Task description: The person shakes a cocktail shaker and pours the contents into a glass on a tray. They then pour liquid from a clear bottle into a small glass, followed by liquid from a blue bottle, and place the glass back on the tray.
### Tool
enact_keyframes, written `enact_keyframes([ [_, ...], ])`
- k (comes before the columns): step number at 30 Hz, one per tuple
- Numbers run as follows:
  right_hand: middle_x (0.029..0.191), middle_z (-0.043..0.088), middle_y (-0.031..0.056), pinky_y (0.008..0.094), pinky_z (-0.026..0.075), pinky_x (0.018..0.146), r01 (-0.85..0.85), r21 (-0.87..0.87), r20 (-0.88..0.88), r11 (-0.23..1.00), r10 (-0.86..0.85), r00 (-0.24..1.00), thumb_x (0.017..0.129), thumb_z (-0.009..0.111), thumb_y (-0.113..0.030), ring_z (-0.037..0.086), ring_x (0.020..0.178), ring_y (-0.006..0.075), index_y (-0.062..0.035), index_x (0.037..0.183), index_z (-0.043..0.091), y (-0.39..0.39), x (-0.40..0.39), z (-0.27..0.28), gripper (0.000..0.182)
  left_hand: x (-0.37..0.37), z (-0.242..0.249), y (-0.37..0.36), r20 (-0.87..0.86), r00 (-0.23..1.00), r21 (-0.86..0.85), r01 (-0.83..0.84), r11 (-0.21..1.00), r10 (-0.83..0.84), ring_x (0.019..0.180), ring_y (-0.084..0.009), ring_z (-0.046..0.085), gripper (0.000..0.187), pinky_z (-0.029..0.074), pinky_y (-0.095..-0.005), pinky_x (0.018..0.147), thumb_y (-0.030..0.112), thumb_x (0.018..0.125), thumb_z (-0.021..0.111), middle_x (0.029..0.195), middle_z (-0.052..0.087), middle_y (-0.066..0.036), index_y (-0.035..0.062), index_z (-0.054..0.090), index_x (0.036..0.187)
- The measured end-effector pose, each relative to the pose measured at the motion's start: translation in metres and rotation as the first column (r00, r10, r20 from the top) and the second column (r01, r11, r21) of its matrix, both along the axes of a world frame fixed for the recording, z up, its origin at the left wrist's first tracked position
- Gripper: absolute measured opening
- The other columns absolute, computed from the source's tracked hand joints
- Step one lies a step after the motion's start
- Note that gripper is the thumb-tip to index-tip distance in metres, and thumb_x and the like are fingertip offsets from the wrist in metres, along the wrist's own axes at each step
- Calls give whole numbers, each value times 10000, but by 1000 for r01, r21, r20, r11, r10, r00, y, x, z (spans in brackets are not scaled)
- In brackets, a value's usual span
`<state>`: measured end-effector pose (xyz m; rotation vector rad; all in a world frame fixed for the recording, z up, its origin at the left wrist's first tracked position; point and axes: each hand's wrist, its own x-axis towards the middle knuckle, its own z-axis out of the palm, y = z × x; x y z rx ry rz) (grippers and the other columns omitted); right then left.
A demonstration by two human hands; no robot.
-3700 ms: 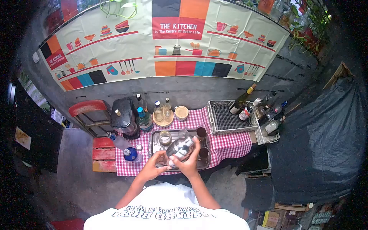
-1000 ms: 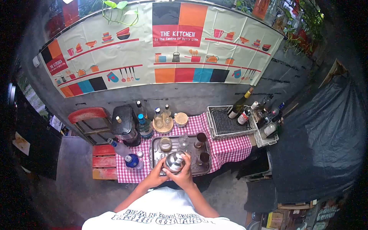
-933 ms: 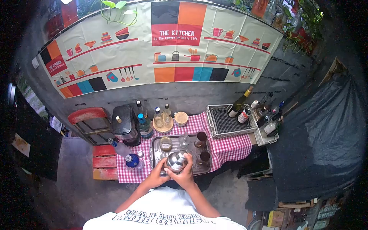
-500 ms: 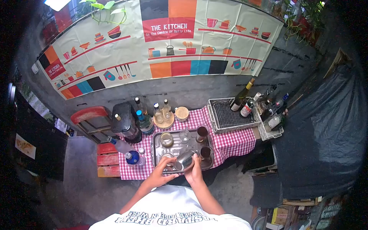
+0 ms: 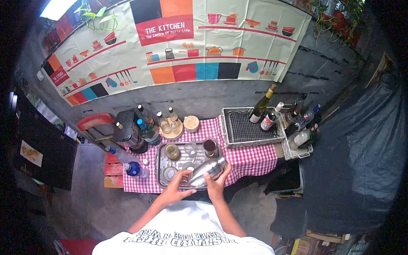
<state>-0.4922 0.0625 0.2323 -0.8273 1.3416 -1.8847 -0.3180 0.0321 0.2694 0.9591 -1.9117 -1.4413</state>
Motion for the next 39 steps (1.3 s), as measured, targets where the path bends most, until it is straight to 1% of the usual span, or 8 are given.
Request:
enact_keyframes([
  [5, 1314, 434, 190, 364, 438, 990, -175, -49, -418, 983, 139, 898, 720, 859, -189, 504, 1182, 254, -33, 1463, 174, -3, -31, 15, 1022, -32, -4, 2, -120, 991, 165, -36, 986, 57, 1157, -226, 558, 782, 475, -366, 1000, 76, 773, 810, 1270, 501, -137, 35, 317, 1379],
  [8, 1310, 441, 256, 488, 451, 983, -354, -162, -697, 921, 147, 702, 681, 889, -168, 509, 1208, 389, -73, 1395, 275, -5, -42, 38, 947, -45, -17, 5, -199, 972, 265, -66, 962, 121, 1154, -218, 568, 762, 474, -367, 996, 29, 783, 765, 1288, 500, -142, 41, 297, 1385],
  [13, 1323, 435, 273, 514, 444, 989, -450, -118, -735, 885, 227, 639, 678, 893, -189, 501, 1208, 428, -99, 1383, 299, -3, -51, 30, 926, -52, -25, 17, -210, 964, 189, -121, 974, 161, 1100, -195, 586, 772, 485, -349, 948, 24, 765, 759, 1241, 527, -112, 51, 305, 1389],
  [23, 1321, 408, 153, 367, 428, 1013, -296, -128, -99, 947, 284, 954, 729, 827, -305, 479, 1189, 233, -78, 1492, 152, -27, -68, 3, 1043, -55, 5, 17, -107, 977, 67, -176, 982, 183, 1167, -212, 549, 769, 467, -357, 977, 122, 738, 838, 1266, 529, -108, 43, 443, 1392],
  [25, 1321, 417, 124, 369, 432, 1012, -252, -65, 336, 966, 258, 906, 796, 757, -337, 484, 1181, 229, -137, 1500, 184, -26, -71, -2, 930, -57, 18, 15, -50, 992, 3, -117, 993, 117, 1188, -230, 546, 720, 446, -357, 1017, 101, 764, 807, 1306, 504, -124, 42, 455, 1390],
  [29, 1248, 548, 51, 398, 508, 931, -332, 12, 713, 943, 225, 665, 993, 527, -383, 571, 1125, 203, -162, 1310, 428, -27, -84, -60, 399, -64, 29, 6, -65, 998, -71, -27, 997, 22, 1177, -242, 561, 679, 449, -363, 1028, 69, 787, 773, 1317, 488, -134, 40, 459, 1388],
  [34, 1147, 578, 13, 391, 518, 902, -353, 31, 817, 935, 180, 548, 988, 540, -392, 587, 1077, 172, -179, 1197, 504, -24, -79, -50, 301, -67, 23, -1, -93, 996, 11, 4, 1000, -3, 1163, -242, 567, 689, 441, -362, 1018, 73, 781, 775, 1282, 504, -114, 39, 456, 1391],
  [39, 1277, 480, 57, 381, 459, 980, -106, 115, 576, 988, 20, 817, 970, 576, -240, 513, 1159, 210, -185, 1383, 340, -28, -49, -2, 479, -50, 16, -14, -73, 997, 92, -34, 995, 41, 1126, -223, 567, 686, 481, -338, 968, 101, 806, 779, 1275, 473, -112, 39, 426, 1392],
])
